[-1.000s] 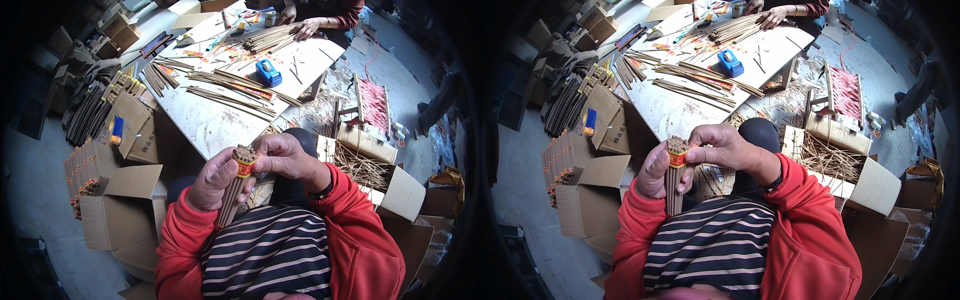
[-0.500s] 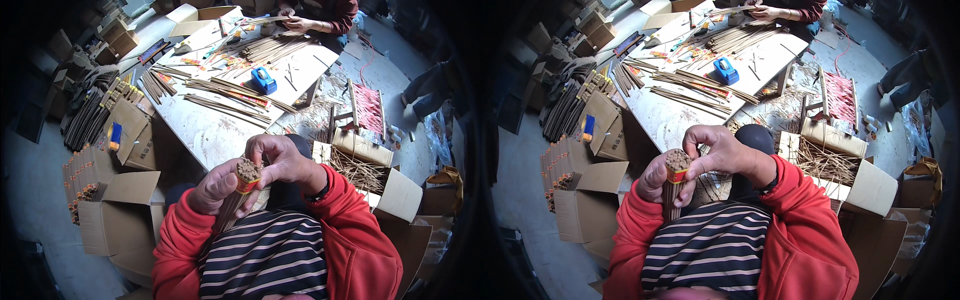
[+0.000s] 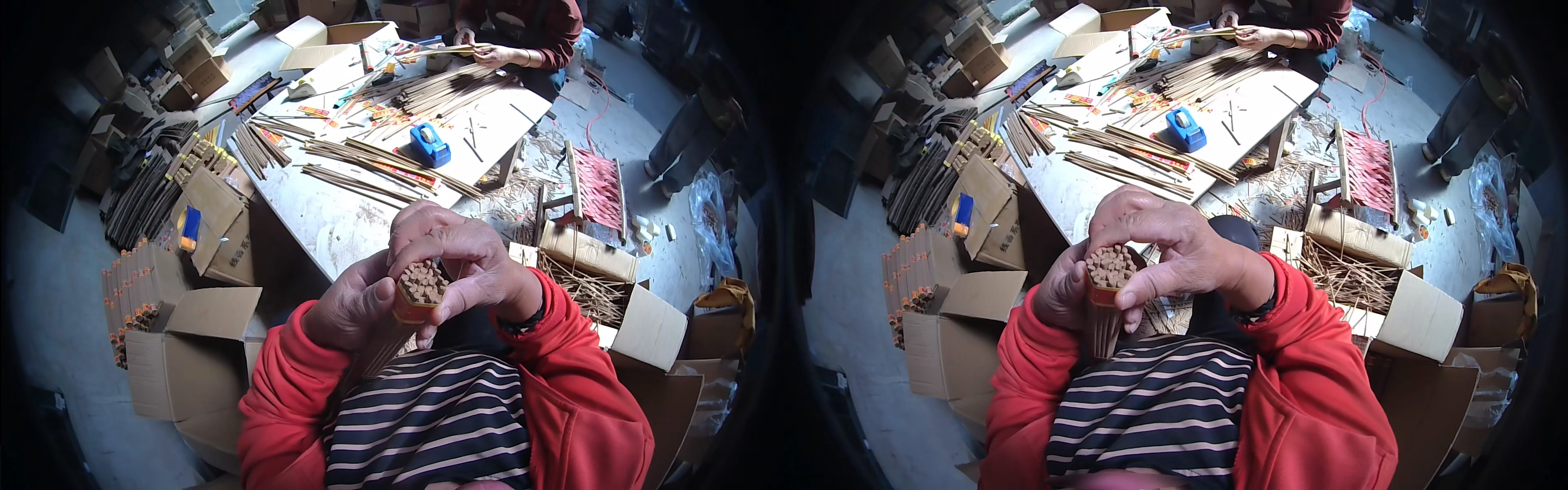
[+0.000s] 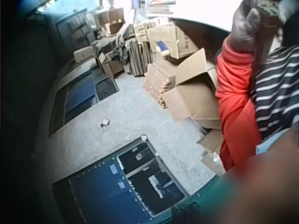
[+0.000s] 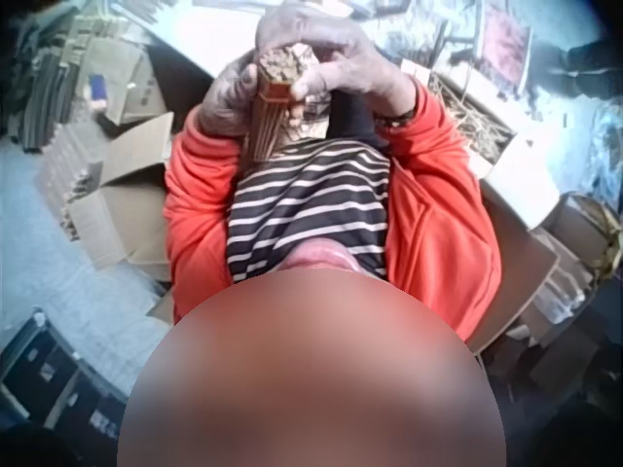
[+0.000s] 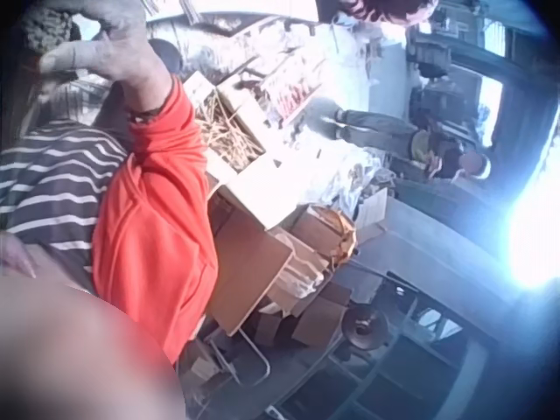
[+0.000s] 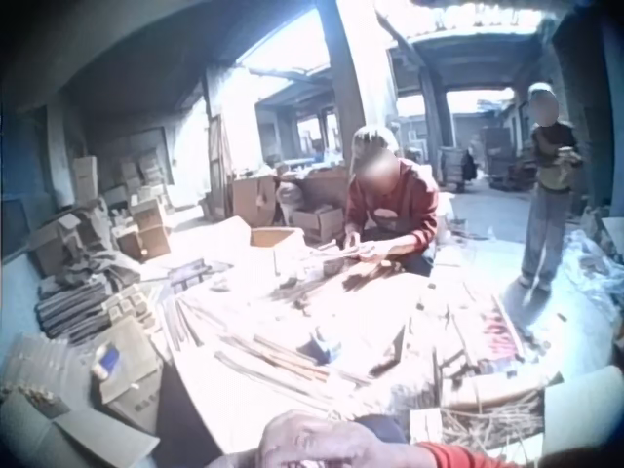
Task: The person gathers thin wooden sticks, aligns them into bundles, and secures each bundle with a small paper wrapper. They then use scissors to trim the ends of the bundles and place the finished bundles on the table.
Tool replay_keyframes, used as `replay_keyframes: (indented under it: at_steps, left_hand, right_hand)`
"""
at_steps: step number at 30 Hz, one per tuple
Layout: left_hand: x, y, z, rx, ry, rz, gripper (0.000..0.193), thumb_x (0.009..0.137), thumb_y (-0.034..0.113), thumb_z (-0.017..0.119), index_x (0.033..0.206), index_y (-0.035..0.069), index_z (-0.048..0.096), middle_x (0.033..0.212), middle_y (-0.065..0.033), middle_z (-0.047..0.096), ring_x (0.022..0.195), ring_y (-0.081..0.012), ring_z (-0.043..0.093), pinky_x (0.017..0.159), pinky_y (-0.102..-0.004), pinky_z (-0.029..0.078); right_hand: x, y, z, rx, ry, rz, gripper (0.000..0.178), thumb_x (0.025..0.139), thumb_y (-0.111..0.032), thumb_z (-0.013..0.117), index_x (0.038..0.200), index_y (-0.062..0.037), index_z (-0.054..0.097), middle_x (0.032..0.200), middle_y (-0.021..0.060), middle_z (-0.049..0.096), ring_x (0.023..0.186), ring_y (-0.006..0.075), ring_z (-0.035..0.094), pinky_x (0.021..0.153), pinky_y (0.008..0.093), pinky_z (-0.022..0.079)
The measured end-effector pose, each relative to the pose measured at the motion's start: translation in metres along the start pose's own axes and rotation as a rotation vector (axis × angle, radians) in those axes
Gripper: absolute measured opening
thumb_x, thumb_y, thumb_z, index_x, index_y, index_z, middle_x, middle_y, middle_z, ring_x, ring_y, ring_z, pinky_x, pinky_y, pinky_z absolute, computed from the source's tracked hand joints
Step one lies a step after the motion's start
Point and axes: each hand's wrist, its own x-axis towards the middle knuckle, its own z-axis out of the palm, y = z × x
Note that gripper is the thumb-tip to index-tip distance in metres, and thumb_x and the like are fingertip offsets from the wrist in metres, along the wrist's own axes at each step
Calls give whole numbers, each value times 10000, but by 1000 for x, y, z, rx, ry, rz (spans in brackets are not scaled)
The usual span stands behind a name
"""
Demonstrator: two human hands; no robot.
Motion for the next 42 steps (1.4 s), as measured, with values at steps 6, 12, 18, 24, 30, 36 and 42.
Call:
replay_keyframes:
  at_steps: [6, 12, 18, 24, 30, 36, 42]
  left_hand:
    - [-7, 13, 0, 606, 278, 191, 518, 845, 420, 556, 1071, -42, 500, 966, -123, 579, 884, -189, 569, 783, -317, 473]
    - [-12, 5, -10, 703, 197, 367, 589, 853, 424, 544, 1165, -68, 457, 1021, -79, 564, 944, -125, 515, 855, -257, 399]
    - [-11, -12, -28, 440, 156, 474, 517, 861, 356, 564, 1147, -66, 472, 1046, -108, 570, 950, -168, 542, 861, -306, 414]
    - [-6, -11, -33, 588, 416, 524, 469, 791, 456, 614, 970, 24, 576, 866, -105, 584, 711, -190, 580, 556, -275, 486]
    - [-1, -8, -52, 558, 558, 545, 475, 795, 466, 606, 973, 30, 535, 739, -59, 556, 600, -143, 547, 519, -251, 456]
    - [3, 9, -77, 438, 569, 536, 471, 811, 468, 582, 974, 32, 515, 710, -73, 515, 569, -142, 488, 530, -260, 420]
    - [3, 12, -86, 418, 618, 538, 472, 810, 461, 586, 973, 24, 513, 715, -84, 519, 576, -151, 498, 534, -266, 429]
  right_hand:
    - [13, -10, 3, -213, 144, 4, 433, 594, -280, 807, 882, -23, 609, 879, 93, 563, 860, 224, 536, 748, 320, 428]
    - [21, -10, 14, -430, 187, -76, 417, 593, -329, 801, 816, -42, 596, 834, 83, 529, 783, 222, 517, 673, 307, 413]
    - [21, 2, 20, -399, 230, -39, 413, 595, -330, 799, 790, -40, 581, 811, 77, 526, 780, 222, 517, 679, 314, 416]
    - [20, 24, 23, -306, 254, 59, 405, 622, -317, 791, 812, -34, 573, 807, 81, 533, 792, 229, 521, 701, 314, 421]
    - [25, 43, 17, 5, 209, 344, 316, 778, -267, 680, 916, -6, 568, 881, 69, 551, 840, 156, 522, 772, 274, 407]
    - [16, 92, -27, 296, 671, 608, 221, 889, -222, 550, 876, -2, 559, 776, 12, 552, 727, 77, 497, 681, 205, 414]
    - [5, 98, -17, 256, 585, 707, 137, 855, -129, 590, 891, 1, 570, 773, 23, 586, 724, 83, 533, 688, 211, 425]
